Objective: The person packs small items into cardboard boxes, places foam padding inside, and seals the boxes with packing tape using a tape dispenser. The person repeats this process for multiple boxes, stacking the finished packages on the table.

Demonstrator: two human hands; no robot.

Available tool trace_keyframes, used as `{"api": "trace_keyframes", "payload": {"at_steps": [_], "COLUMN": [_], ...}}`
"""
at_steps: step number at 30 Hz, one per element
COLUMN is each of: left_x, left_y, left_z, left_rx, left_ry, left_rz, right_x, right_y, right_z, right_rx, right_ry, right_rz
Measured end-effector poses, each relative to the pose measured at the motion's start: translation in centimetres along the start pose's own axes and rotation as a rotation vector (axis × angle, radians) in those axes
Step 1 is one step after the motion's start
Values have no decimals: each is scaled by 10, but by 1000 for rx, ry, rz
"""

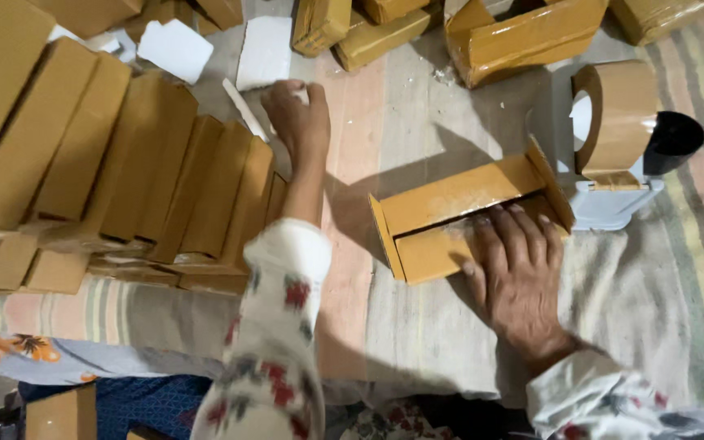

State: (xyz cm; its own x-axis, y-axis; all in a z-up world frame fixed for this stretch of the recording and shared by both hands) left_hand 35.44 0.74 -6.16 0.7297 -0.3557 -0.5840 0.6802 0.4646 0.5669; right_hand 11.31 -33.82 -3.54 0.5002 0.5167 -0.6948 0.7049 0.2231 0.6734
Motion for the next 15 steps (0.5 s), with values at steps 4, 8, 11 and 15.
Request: {"api": "trace_keyframes", "payload": {"at_steps": [4,8,11,15], "left_x": [52,68,76,128], "left_y": [54,84,106,109], "left_z": [-69,-113,-145,-139], "left_rx": [-196,-278,-332,121], "left_ry": [449,495,559,1002], "left_rz": [67,-50,-302,-559], "right_x": [10,17,24,23], "right_y": [-11,-9,-11,-14], "right_z": [5,11,16,19], "right_rx": [30,66,114,123], "right_ry": [-18,2,21,41], "right_rz": [-21,-44,-64,-51]}}
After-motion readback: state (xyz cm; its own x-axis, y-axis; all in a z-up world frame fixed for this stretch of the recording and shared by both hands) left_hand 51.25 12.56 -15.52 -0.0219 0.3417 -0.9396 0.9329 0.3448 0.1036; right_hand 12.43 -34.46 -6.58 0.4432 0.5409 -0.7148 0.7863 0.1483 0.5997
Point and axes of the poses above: each hand's wrist, its own y-axis towards the middle knuckle, its own x-axis out of the palm, z = x × y, the point moved 10 cm from there along y, towards the middle knuckle, and after that the axes turned 2 degrees about x, right-handed, at the moved point
